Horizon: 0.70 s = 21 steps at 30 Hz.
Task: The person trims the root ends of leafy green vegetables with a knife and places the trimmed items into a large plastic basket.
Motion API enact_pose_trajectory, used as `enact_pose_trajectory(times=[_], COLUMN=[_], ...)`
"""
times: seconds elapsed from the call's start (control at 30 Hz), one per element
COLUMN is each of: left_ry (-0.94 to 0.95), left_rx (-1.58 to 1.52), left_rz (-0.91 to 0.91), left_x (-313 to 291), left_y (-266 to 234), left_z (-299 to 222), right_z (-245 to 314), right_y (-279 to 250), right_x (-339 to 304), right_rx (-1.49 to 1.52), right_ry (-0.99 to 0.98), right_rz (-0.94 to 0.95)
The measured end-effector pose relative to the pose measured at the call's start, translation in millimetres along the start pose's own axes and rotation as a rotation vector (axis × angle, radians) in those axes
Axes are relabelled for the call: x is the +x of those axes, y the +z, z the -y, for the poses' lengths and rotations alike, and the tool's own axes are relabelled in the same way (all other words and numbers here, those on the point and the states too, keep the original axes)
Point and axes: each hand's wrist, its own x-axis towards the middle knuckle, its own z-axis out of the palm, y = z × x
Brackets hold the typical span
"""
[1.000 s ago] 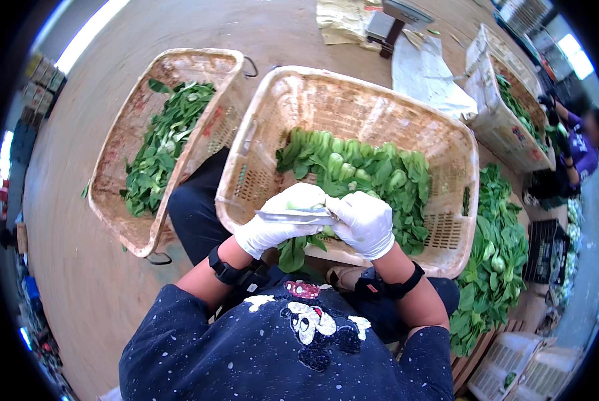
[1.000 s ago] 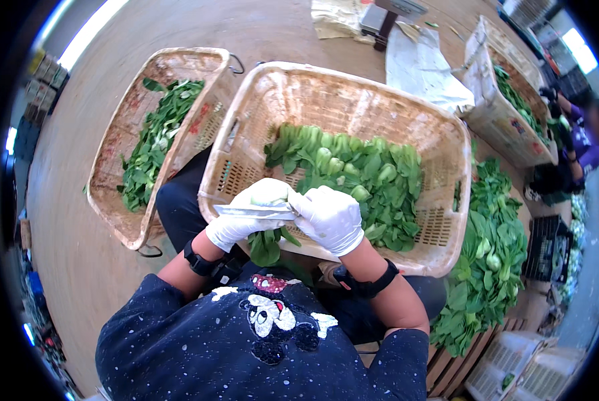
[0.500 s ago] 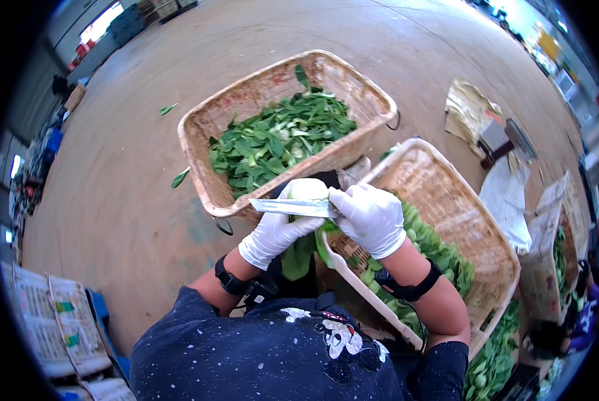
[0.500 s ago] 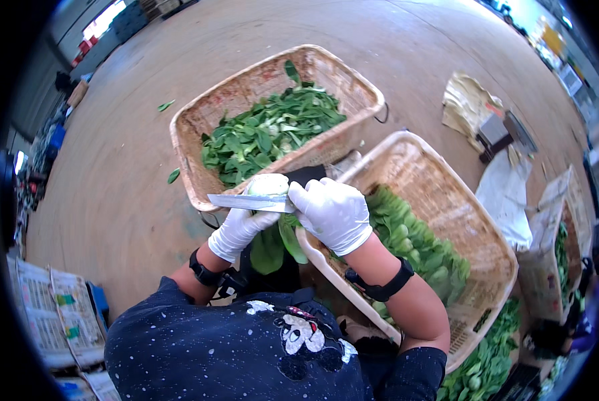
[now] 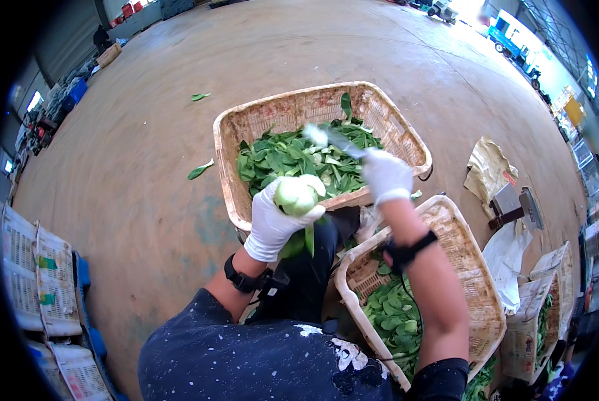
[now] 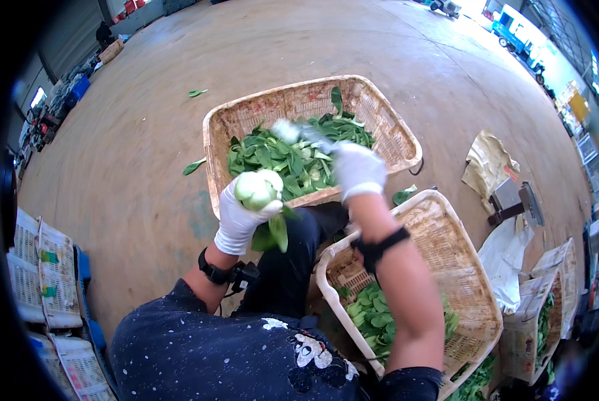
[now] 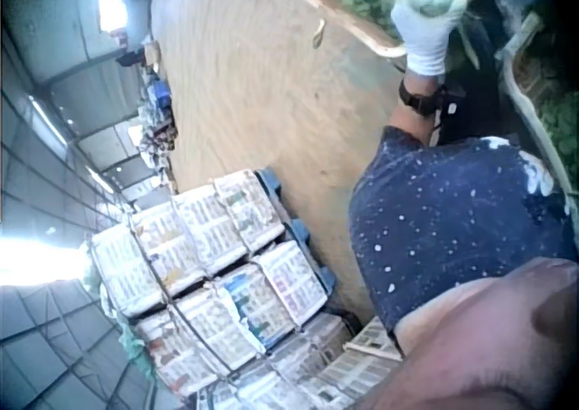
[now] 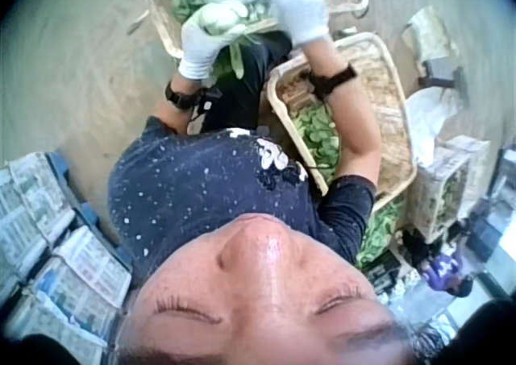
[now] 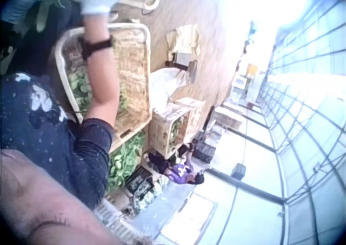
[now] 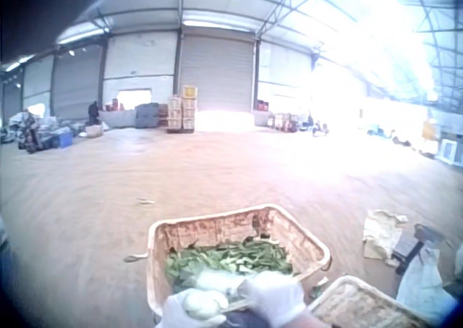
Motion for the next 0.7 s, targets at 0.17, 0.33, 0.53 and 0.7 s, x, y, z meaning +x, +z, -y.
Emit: enact_pose_trajectory(times=[0.17,0.33,0.53,0.7], left_ry=[-0.196,-0.283,-0.214,-0.288], left_rx=[-0.271,-0.499,-0.316,-0.183], left_rz=[-0.016,0.253,0.389,0.730], left_x=[7.4,11.2,18.4,20.5], left_y=[-12.2,9.1,17.1,19.0], left_z=[34.6,40.5,16.2,36.9], right_z=[-14.9,8.5,11.5,-47.2], right_y=[29.4,66.2,50.1,53.0], right_x=[-4.7,-53.7,-54.6,-113.0], right_rx=[0.998,1.633,1.457,1.755], right_ry=[0.143,-0.068,-0.033,0.118], right_rz=[0.036,0.151,0.213,0.464])
